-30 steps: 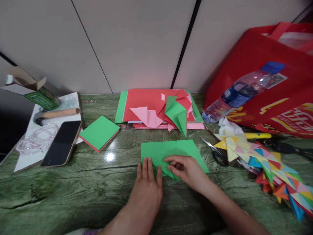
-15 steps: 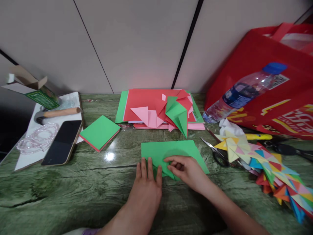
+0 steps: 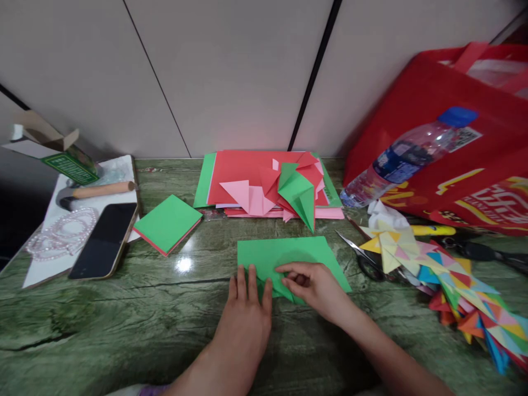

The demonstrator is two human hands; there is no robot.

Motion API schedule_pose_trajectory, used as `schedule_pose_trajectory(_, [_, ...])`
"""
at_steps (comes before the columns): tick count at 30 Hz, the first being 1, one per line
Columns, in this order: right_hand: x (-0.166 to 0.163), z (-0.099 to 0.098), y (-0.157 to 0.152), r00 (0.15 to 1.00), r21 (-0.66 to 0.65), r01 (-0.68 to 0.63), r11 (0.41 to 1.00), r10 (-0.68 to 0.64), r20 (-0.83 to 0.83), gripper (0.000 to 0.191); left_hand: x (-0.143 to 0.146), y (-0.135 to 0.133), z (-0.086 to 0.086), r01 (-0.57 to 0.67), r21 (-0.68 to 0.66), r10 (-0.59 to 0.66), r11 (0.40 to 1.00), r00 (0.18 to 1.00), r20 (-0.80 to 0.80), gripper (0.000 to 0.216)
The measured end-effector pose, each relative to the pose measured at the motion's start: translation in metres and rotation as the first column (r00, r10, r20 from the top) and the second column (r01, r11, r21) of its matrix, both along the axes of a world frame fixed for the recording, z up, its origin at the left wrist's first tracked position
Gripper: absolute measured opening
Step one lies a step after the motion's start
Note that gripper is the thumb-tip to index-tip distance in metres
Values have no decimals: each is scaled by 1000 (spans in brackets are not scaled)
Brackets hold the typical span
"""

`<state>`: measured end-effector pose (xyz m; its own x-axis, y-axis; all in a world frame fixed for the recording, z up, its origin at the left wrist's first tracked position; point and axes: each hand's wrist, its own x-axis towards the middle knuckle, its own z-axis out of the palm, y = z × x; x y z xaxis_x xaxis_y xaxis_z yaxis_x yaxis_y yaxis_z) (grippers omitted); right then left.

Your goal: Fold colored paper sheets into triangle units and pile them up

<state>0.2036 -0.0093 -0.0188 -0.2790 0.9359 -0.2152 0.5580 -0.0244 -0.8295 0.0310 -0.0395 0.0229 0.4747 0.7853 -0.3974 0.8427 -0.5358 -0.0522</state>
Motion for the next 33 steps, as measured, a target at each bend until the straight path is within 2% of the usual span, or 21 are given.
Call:
schedule_pose_trajectory(13, [0, -1, 0, 1000, -18, 5, 1000, -5, -11, 26, 0, 0, 0, -25, -20, 26, 999, 999, 43, 53])
schedule_pose_trajectory(20, [0, -3, 0, 1000, -20, 11, 1000, -11, -21, 26, 1, 1, 2, -2, -48, 3, 999, 1000, 3, 55])
schedule_pose_trajectory(33, [0, -4, 0, 999, -21, 17, 1000, -18, -29, 26, 0, 0, 1, -6, -19, 6, 1000, 1000, 0, 54])
